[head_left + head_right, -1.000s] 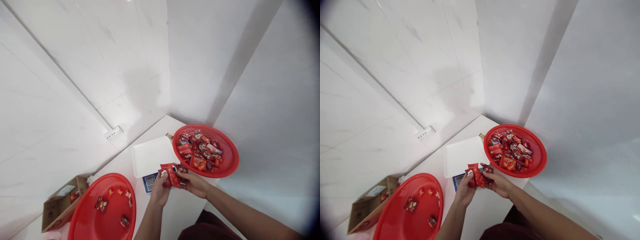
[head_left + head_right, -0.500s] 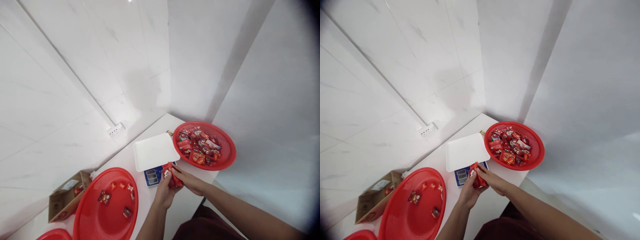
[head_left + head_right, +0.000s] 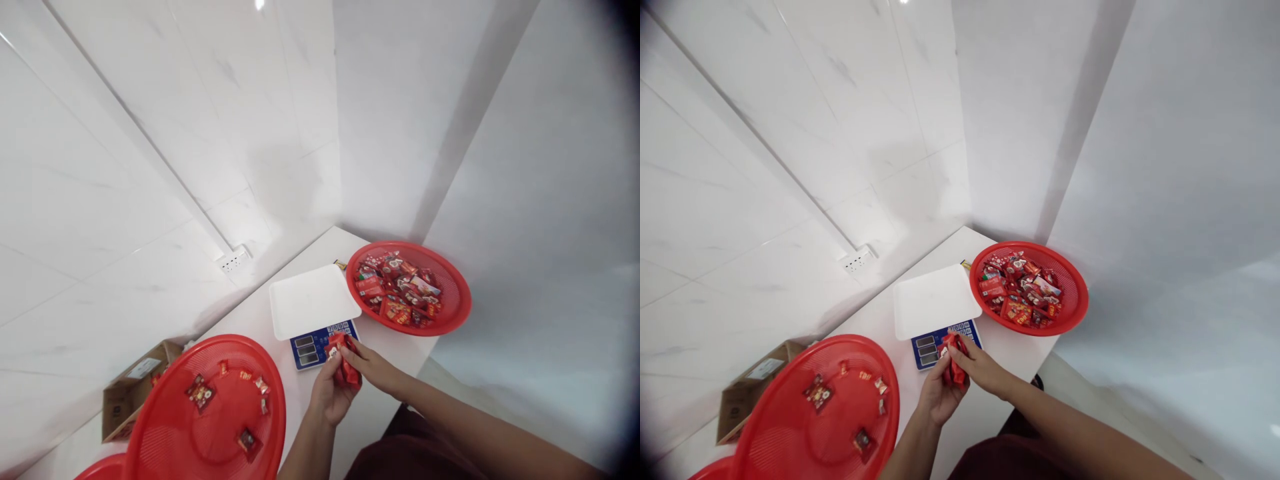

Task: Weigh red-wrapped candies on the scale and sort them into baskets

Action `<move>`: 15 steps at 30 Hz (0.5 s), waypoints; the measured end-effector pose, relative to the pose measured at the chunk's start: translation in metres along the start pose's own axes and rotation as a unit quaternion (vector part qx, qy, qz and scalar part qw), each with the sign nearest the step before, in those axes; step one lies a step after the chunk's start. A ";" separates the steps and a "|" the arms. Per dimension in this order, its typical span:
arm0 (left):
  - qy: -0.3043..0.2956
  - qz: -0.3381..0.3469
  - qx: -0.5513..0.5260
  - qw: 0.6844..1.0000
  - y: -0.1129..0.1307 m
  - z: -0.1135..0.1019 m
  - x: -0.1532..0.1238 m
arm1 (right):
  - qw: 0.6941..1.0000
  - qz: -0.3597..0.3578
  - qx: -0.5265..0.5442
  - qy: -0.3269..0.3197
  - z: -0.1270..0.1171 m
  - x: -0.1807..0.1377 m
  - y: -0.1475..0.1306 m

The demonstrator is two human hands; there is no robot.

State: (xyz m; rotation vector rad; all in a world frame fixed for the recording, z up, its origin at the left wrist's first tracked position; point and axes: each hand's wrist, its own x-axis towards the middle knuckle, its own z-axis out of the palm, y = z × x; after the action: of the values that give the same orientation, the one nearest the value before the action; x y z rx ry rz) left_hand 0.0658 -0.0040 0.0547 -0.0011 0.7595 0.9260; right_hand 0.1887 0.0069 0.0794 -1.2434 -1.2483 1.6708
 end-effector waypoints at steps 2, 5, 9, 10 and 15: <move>-0.026 -0.019 0.016 0.999 0.003 -0.006 -0.004 | 1.000 0.012 0.009 -0.026 0.002 -0.003 -0.002; -0.057 -0.033 0.057 0.996 0.007 -0.012 -0.011 | 0.999 0.011 -0.004 -0.046 0.004 -0.005 -0.004; -0.034 0.025 0.073 0.996 0.010 -0.016 -0.017 | 0.997 -0.009 -0.001 -0.081 0.010 -0.004 -0.004; -0.026 0.042 0.073 0.996 0.012 -0.018 -0.019 | 0.996 -0.011 0.004 -0.093 0.011 -0.004 -0.003; 0.040 0.136 0.097 0.985 0.041 -0.033 -0.043 | 0.992 0.010 0.009 -0.122 0.008 0.001 0.008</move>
State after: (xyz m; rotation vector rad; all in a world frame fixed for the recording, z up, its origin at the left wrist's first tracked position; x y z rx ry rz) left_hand 0.0013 -0.0196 0.0682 0.2439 0.9371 1.1110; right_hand 0.1808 0.0029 0.0726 -1.0674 -1.3631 1.8896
